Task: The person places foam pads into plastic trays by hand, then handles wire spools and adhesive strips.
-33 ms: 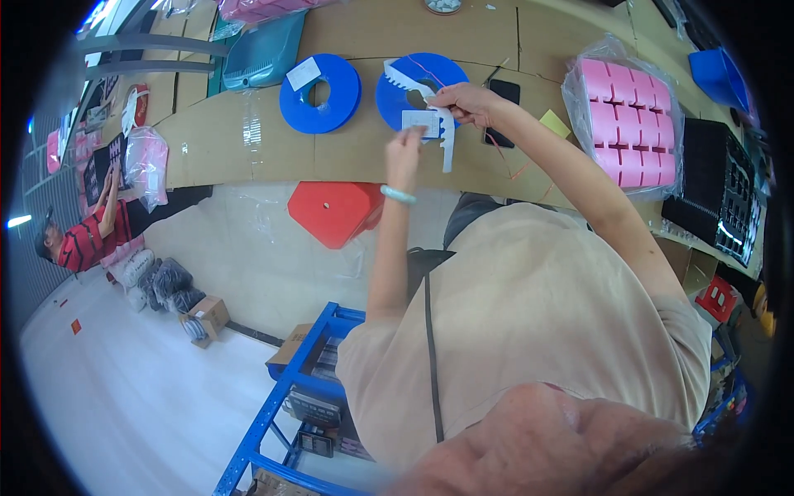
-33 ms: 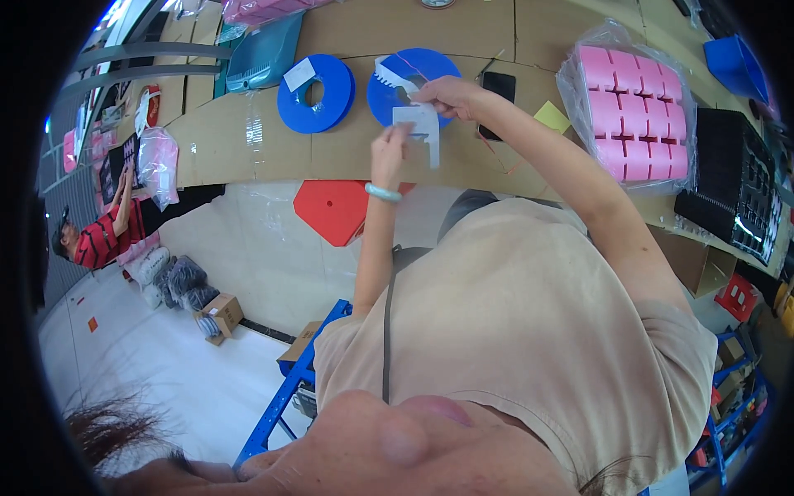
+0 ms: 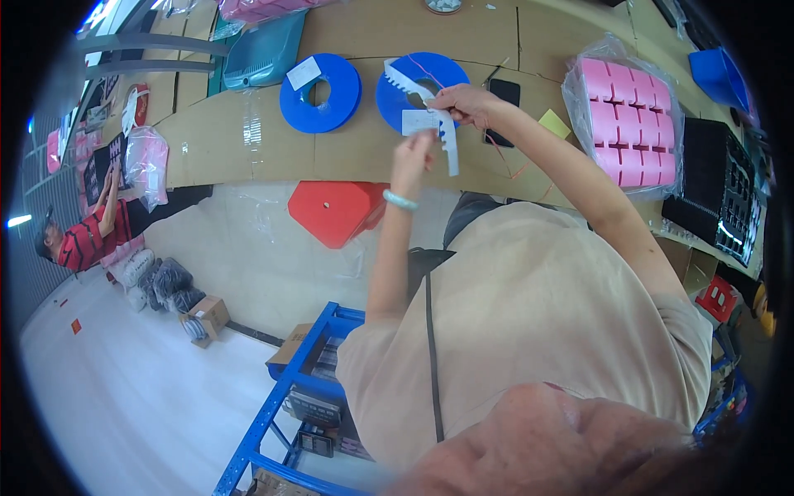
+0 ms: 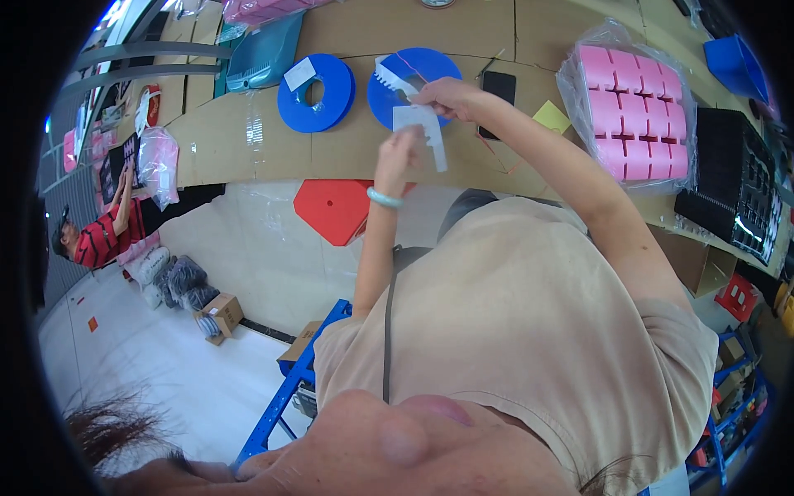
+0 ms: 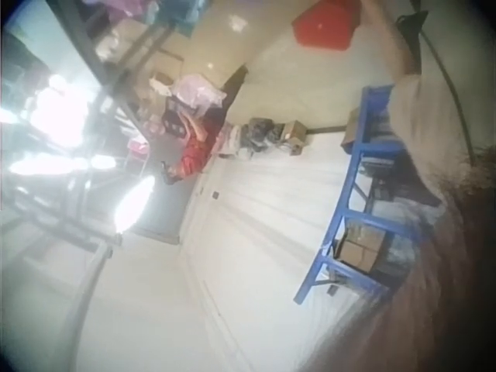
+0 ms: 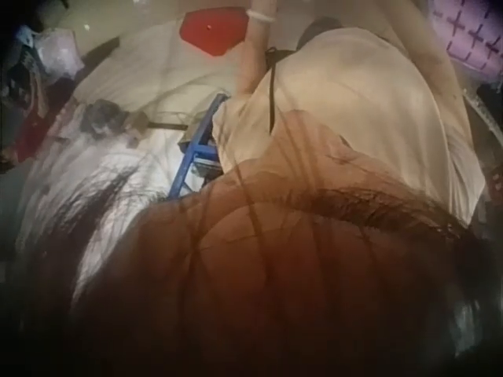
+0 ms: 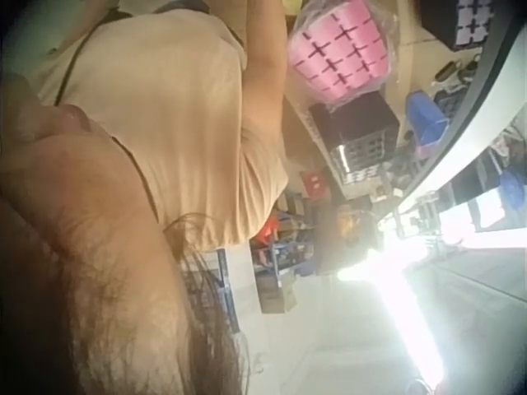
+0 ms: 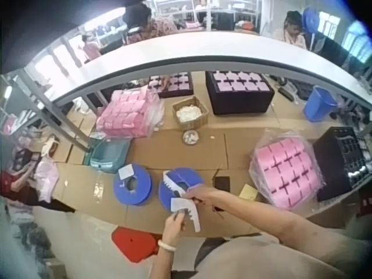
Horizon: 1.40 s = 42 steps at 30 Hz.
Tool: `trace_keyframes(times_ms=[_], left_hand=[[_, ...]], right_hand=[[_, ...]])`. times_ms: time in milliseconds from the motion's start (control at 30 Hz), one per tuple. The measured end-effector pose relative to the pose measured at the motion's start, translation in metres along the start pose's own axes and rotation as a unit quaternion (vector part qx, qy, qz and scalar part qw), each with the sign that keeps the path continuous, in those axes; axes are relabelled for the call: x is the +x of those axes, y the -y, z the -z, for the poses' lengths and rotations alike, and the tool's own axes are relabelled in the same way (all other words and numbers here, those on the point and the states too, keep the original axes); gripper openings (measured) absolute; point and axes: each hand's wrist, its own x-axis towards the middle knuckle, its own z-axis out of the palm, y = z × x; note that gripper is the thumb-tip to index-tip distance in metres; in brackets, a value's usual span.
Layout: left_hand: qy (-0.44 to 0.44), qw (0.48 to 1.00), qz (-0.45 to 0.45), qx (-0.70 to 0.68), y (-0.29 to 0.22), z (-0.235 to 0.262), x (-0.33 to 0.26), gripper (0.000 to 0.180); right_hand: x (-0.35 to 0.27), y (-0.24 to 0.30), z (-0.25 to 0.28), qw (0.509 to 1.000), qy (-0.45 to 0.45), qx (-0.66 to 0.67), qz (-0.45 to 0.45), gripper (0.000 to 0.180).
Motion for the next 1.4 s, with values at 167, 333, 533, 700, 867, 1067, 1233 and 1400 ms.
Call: trace_keyframes(times_ms=[167, 333, 533, 700, 867, 1067, 1233, 1400], left_hand=[[0.171, 0.979, 0.063, -0.090, 0.016, -0.006, -0.029, 0.018], [0.177, 0.906, 0.160, -0.351, 0.028, -0.020, -0.041, 0.010], [0.192, 0.914, 0.137, -0.330, 0.023, -0.019, -0.046, 0.010], [0.229, 0.874, 0.150, -0.400, 0.014, -0.026, -0.046, 0.010], [0.259, 0.844, 0.189, -0.429, 0.019, -0.028, -0.040, 0.016], [0.147, 0.945, 0.162, -0.242, 0.008, -0.031, -0.040, 0.017], [0.073, 0.978, 0.113, -0.162, 0.017, -0.009, -0.045, 0.017], [-0.116, 0.961, -0.140, 0.211, 0.026, 0.000, -0.025, 0.012]], right_hand=[[-0.005, -0.023, -0.032, 0.986, -0.020, -0.146, 0.073, 0.017], [-0.032, -0.026, -0.029, 0.993, 0.113, 0.034, 0.020, 0.018], [-0.032, -0.051, -0.004, 0.975, 0.205, 0.058, -0.067, 0.033], [-0.049, -0.076, 0.010, 0.943, 0.236, 0.231, -0.033, 0.037], [-0.056, -0.064, 0.003, 0.959, 0.237, 0.156, -0.020, 0.022], [-0.053, -0.050, -0.010, 0.988, 0.104, 0.113, 0.016, 0.023], [-0.047, -0.053, -0.018, 0.998, 0.053, 0.033, 0.027, 0.016], [-0.041, -0.077, -0.004, 0.993, -0.071, 0.072, 0.054, 0.023]])
